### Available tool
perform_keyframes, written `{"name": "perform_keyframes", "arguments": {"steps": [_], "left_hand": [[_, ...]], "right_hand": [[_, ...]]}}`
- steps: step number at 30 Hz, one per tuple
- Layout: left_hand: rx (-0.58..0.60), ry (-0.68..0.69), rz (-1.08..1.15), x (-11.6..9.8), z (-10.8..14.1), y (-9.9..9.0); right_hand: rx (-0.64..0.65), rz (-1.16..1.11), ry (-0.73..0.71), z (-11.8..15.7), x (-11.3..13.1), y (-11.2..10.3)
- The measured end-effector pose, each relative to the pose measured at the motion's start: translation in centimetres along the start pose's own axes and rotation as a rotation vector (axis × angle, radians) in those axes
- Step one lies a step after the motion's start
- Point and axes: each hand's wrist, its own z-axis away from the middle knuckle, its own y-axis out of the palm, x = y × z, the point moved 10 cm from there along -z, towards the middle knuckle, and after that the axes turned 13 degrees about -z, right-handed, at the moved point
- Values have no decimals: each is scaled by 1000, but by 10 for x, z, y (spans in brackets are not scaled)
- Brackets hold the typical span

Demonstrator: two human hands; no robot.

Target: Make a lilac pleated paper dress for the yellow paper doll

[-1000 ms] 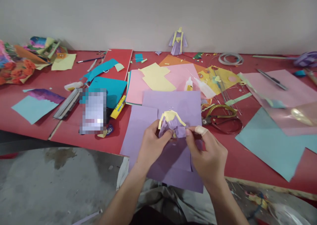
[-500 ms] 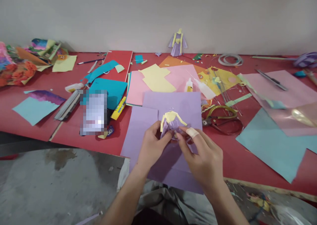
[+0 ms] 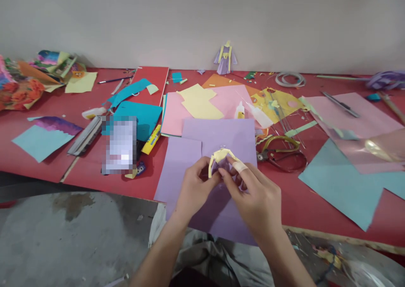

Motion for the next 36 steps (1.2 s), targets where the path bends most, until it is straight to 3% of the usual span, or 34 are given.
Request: {"name": "perform_keyframes", "arguments": {"steps": [8,15,36], "left_hand": [[-25,-12,-70,4,1,0],[-48,24,-117,3,1,0],[-40,64,-74,0,0,2]], "right_hand": [[147,167,-153,-6,11,10],[155,201,-198,-10,14,10],[69,139,-148,-10,14,3]]}}
